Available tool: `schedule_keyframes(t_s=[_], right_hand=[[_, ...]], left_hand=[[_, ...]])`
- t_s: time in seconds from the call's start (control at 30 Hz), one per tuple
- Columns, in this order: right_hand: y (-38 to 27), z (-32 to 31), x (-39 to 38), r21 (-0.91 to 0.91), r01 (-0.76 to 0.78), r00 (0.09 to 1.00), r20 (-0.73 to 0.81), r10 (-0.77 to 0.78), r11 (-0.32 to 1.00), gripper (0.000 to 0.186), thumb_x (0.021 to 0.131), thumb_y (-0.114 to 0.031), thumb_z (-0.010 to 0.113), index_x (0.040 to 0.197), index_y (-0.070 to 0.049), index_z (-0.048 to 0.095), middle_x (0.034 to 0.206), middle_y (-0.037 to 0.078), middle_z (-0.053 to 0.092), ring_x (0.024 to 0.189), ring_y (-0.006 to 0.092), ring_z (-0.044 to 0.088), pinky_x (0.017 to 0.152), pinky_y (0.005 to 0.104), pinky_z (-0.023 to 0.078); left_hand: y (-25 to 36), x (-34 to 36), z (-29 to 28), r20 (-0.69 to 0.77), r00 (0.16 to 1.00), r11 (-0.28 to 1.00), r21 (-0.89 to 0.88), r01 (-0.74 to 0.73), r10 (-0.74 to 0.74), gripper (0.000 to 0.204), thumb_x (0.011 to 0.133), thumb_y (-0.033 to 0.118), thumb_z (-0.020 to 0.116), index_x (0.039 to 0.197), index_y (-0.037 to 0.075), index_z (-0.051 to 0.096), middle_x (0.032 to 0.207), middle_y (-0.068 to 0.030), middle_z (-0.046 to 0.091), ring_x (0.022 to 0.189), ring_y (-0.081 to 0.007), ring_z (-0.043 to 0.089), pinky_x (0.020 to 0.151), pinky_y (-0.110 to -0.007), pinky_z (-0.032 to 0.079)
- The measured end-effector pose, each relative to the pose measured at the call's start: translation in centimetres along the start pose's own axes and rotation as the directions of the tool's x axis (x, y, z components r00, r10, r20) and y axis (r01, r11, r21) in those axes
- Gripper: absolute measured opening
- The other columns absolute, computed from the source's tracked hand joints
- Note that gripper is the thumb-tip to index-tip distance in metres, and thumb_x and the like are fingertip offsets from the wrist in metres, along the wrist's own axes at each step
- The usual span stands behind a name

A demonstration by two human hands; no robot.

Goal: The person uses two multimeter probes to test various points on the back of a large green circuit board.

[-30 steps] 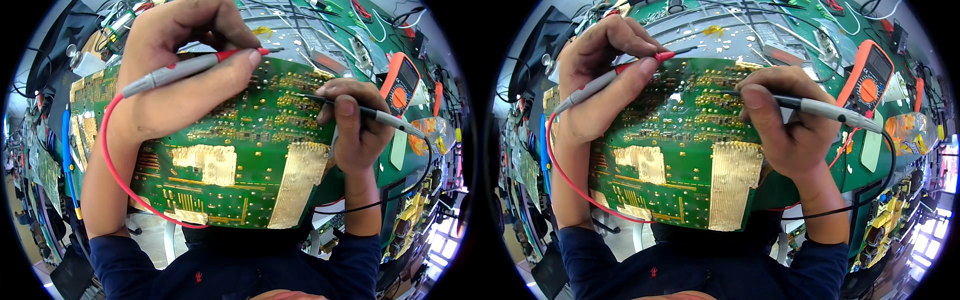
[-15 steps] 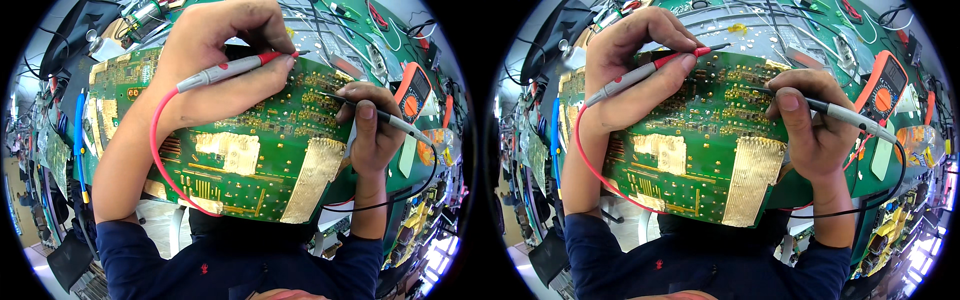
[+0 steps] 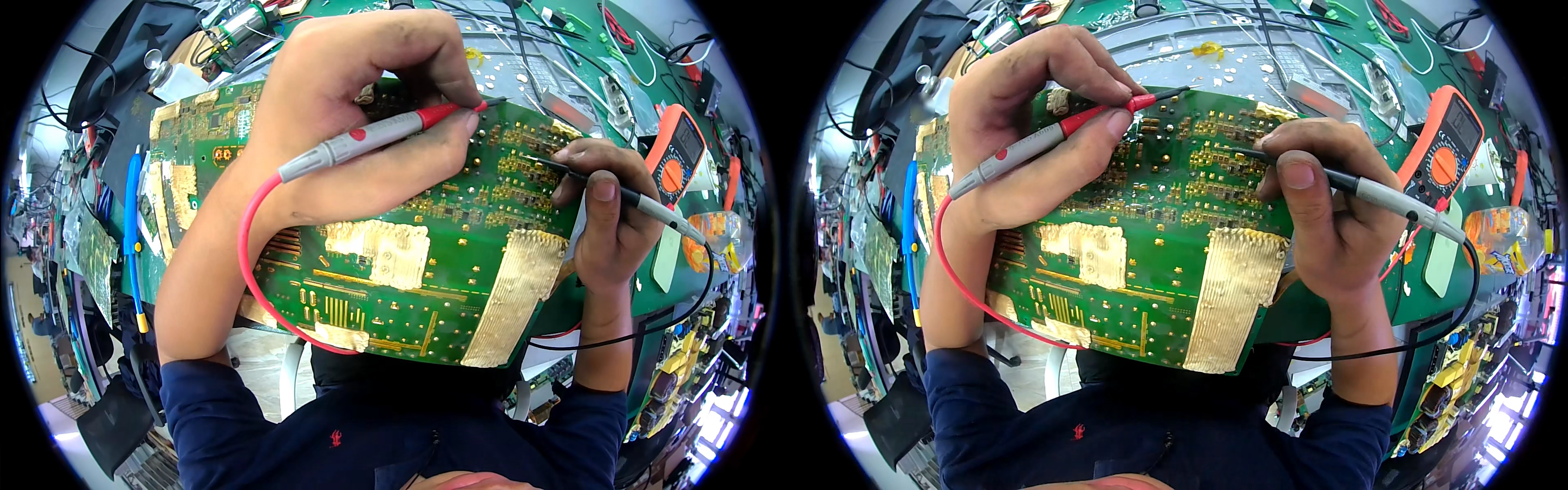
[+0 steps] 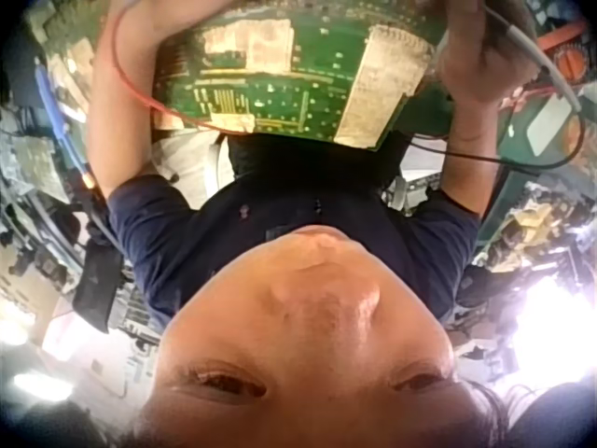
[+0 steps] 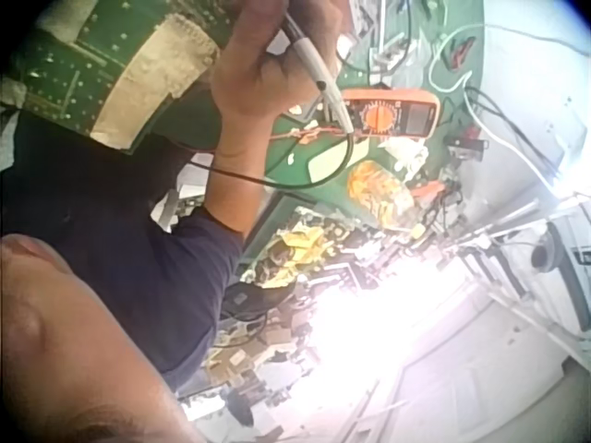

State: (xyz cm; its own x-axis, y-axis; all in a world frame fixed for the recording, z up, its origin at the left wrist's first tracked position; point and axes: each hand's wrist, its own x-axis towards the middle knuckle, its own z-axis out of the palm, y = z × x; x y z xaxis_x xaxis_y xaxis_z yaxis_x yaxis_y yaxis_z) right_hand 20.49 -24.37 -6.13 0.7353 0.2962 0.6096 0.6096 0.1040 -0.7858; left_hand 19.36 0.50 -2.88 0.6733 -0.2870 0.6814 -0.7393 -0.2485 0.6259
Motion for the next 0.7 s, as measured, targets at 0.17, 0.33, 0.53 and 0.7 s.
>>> schedule_keyframes(t_s=[0.17, 0.33, 0.53, 0.7], right_hand=[[0.0, -0.3, 0.1, -0.063, 0.005, 0.999, 0.049, -0.002, 0.998, 0.028, 0.098, -0.024, 0.055, 0.099, 0.004, 0.059, 0.095, 0.015, 0.064, 0.066, 0.0123, 0.059, 0.060, 0.0222, 0.047], [0.6, 0.0, 0.0, 0.019, -0.051, 0.999, -0.004, 0.051, 0.999, 0.021, 0.096, -0.017, 0.058, 0.100, 0.003, 0.062, 0.091, 0.011, 0.065, 0.069, 0.0120, 0.061, 0.064, 0.0216, 0.047], [2.1, -0.2, 0.7, -0.026, -0.151, 0.988, 0.020, 0.151, 0.988, 0.022, 0.097, -0.018, 0.057, 0.095, 0.003, 0.062, 0.079, 0.006, 0.064, 0.071, 0.0097, 0.059, 0.067, 0.0219, 0.044], [3.0, -0.5, 1.1, 0.008, -0.202, 0.979, 0.014, 0.202, 0.979, 0.027, 0.098, -0.023, 0.056, 0.097, 0.004, 0.062, 0.076, 0.006, 0.064, 0.076, 0.0120, 0.061, 0.071, 0.0241, 0.046]], left_hand=[[2.1, 1.7, -1.4, -0.013, 0.983, 0.945, 0.279, -0.174, 0.185, 0.011, 0.074, -0.001, 0.070, 0.083, -0.002, 0.064, 0.080, -0.0115, 0.066, 0.071, -0.0149, 0.064, 0.064, -0.025, 0.049], [4.7, 2.6, -2.9, 0.064, 0.993, 0.933, 0.342, -0.116, 0.100, 0.013, 0.075, 0.001, 0.070, 0.087, -0.001, 0.064, 0.083, -0.0116, 0.067, 0.076, -0.0154, 0.066, 0.071, -0.026, 0.051], [7.0, -1.4, -2.2, 0.107, 0.990, 0.859, 0.511, 0.028, -0.096, 0.011, 0.076, -0.001, 0.070, 0.086, -0.002, 0.065, 0.078, -0.0083, 0.067, 0.073, -0.0157, 0.065, 0.068, -0.026, 0.049], [7.4, -4.2, -1.6, -0.010, 0.971, 0.826, 0.524, 0.210, -0.240, 0.013, 0.076, -0.004, 0.069, 0.087, -0.003, 0.063, 0.085, -0.0121, 0.068, 0.081, -0.0195, 0.066, 0.074, -0.027, 0.049]])
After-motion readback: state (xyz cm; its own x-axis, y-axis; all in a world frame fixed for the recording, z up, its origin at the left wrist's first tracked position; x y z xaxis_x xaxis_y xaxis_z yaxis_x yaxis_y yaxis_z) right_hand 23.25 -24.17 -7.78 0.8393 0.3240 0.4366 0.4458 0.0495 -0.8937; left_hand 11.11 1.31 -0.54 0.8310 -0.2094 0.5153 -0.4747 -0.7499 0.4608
